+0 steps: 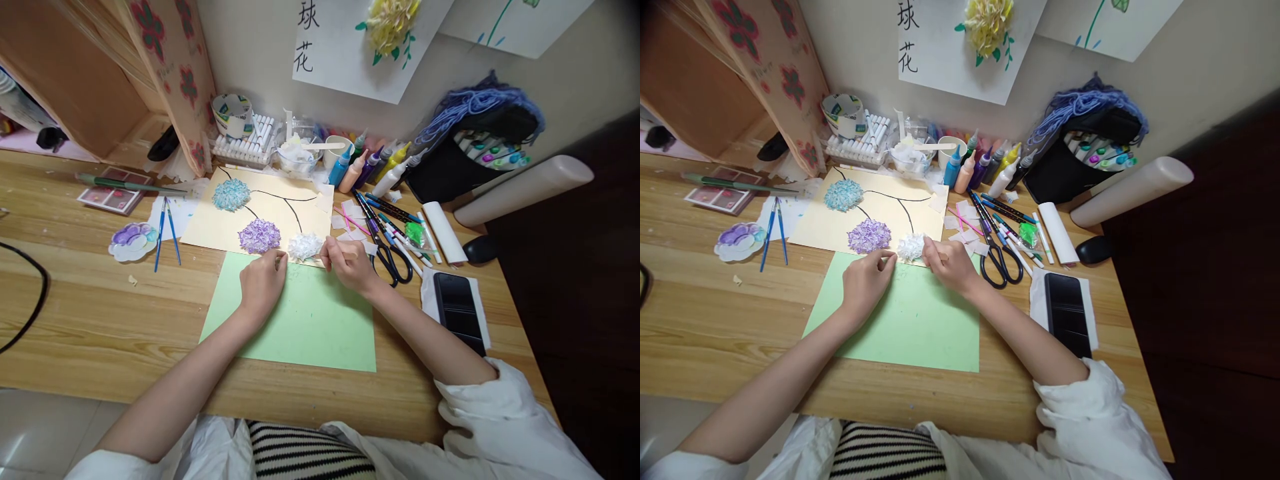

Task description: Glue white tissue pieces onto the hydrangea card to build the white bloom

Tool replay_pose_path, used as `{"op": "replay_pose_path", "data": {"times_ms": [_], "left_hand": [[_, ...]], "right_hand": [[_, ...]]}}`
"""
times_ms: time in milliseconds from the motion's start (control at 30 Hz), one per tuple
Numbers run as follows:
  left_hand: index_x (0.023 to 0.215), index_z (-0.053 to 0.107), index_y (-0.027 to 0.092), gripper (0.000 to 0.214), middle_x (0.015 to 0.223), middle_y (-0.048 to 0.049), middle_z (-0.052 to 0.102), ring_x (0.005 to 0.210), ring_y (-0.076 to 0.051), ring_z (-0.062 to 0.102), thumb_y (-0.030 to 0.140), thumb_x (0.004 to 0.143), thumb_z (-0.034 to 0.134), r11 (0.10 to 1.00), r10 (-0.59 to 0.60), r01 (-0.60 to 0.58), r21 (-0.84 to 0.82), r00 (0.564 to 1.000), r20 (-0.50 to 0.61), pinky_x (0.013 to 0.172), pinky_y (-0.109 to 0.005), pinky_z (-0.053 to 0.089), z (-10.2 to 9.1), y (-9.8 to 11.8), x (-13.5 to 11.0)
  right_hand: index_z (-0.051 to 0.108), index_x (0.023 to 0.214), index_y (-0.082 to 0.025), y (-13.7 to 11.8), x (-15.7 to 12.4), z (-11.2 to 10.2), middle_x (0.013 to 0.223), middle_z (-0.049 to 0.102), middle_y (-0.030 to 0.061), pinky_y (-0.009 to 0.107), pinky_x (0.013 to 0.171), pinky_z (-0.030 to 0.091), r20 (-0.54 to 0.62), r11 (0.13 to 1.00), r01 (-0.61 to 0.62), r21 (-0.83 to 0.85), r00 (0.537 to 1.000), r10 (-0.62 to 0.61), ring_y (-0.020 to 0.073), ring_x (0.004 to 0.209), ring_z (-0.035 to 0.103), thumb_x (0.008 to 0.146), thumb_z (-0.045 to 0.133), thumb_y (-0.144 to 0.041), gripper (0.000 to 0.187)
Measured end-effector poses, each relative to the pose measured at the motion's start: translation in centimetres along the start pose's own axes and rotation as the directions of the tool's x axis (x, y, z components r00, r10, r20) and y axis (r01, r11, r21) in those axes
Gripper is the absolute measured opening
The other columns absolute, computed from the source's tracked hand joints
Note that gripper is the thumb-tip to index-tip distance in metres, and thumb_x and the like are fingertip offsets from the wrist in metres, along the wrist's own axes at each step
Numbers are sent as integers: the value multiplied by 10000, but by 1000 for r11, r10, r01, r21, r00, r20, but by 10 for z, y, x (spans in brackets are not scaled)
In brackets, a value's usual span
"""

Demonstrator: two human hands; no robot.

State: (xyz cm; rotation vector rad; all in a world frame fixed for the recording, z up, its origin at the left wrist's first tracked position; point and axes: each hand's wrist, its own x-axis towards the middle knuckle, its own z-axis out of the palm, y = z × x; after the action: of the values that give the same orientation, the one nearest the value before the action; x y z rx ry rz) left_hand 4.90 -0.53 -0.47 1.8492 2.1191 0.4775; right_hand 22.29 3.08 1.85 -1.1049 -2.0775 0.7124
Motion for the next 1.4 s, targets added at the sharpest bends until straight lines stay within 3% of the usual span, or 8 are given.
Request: {"op": "replay_pose_path", "data": {"times_ms": [467,967,1200,1400], "left_hand": [[923,655,250,227,734,-12,683,645,-169,598,340,862,456,1000,9,-9,-11,1000,-8,532,-254,256,-1,0,-1],[927,652,245,232,751,-12,689,653,-162,594,340,866,449,1000,13,-13,-2,1000,-3,541,-246,249,-1,1,-1],[912,655,248,227,736,2,689,636,-157,593,336,865,451,1000,11,-11,6,1000,-5,532,-248,250,-1,0,0],[910,653,247,224,732,4,687,641,-159,595,340,865,454,1000,18,-18,8,1000,-12,532,-249,254,0,-1,-1]], "right_hand": [[479,512,-195,3,4,6,473,542,1,250,548,412,2,998,-33,51,999,33,105,463,522,964,253,-358,531],[487,498,-189,-4,19,13,376,481,-16,242,542,440,-38,962,-253,99,965,258,118,427,539,942,256,-464,571],[480,481,-196,-3,0,2,435,515,-7,243,545,429,-115,973,-168,156,976,187,106,437,521,951,262,-422,565],[499,514,-196,2,-7,4,449,519,-13,238,558,422,-80,984,-122,128,988,133,103,453,523,957,270,-375,530]]}}
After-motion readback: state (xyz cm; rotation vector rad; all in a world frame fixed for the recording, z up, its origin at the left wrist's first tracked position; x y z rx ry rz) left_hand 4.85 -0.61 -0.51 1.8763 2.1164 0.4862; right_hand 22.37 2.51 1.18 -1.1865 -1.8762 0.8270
